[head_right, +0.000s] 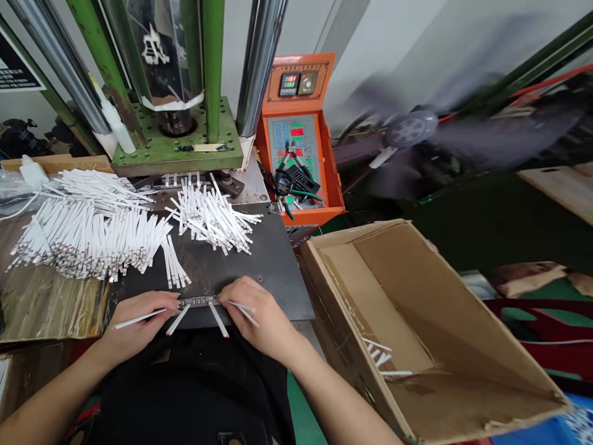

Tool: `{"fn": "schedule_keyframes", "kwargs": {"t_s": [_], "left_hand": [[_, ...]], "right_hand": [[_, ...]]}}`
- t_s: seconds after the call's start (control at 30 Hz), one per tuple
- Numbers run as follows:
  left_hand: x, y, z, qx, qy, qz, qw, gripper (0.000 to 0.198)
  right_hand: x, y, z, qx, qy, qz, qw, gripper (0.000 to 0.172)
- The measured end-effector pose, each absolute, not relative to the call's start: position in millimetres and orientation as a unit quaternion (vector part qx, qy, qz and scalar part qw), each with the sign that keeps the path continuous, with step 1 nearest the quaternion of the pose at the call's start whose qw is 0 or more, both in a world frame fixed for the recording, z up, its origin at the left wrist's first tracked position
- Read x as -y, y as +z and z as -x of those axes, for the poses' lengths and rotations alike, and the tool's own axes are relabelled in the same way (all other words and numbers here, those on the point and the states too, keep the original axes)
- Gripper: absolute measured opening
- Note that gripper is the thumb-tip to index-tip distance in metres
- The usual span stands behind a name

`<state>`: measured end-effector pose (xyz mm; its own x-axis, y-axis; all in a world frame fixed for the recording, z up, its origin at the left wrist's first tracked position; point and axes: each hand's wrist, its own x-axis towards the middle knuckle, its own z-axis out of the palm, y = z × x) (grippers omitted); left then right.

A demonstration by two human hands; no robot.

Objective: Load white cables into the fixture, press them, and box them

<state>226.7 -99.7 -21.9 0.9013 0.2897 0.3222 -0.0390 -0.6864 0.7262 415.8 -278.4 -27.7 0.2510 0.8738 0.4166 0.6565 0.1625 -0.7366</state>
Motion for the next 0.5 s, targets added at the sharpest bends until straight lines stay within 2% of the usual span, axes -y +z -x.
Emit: {"fn": "schedule_keyframes", "kwargs": {"t_s": [0.2,0.3,0.43,0.5], "left_hand": [[99.6,2.8,-232.9,-0.079,0.059,-0.953,0.287,0.009],[100.4,11.1,-237.6,-0.056,0.042,-0.969,0.237,0.013],[102.5,9.0,-238.8,-0.031,0.06,-0.971,0.23,0.016],[101.4,8.7,-237.7,-0.044,0.052,-0.971,0.227,0.017]], "right_hand": [[278.8,-29.8,-408.4,0.654,0.078,0.62,0.426,0.02],[283.1,-24.7,-419.6,0.639,0.153,0.617,0.433,0.02],[272.8,-11.1,-442.3,0.57,0.227,0.679,0.402,0.016],[252.5,-6.0,-447.3,0.544,0.268,0.694,0.389,0.021]]}}
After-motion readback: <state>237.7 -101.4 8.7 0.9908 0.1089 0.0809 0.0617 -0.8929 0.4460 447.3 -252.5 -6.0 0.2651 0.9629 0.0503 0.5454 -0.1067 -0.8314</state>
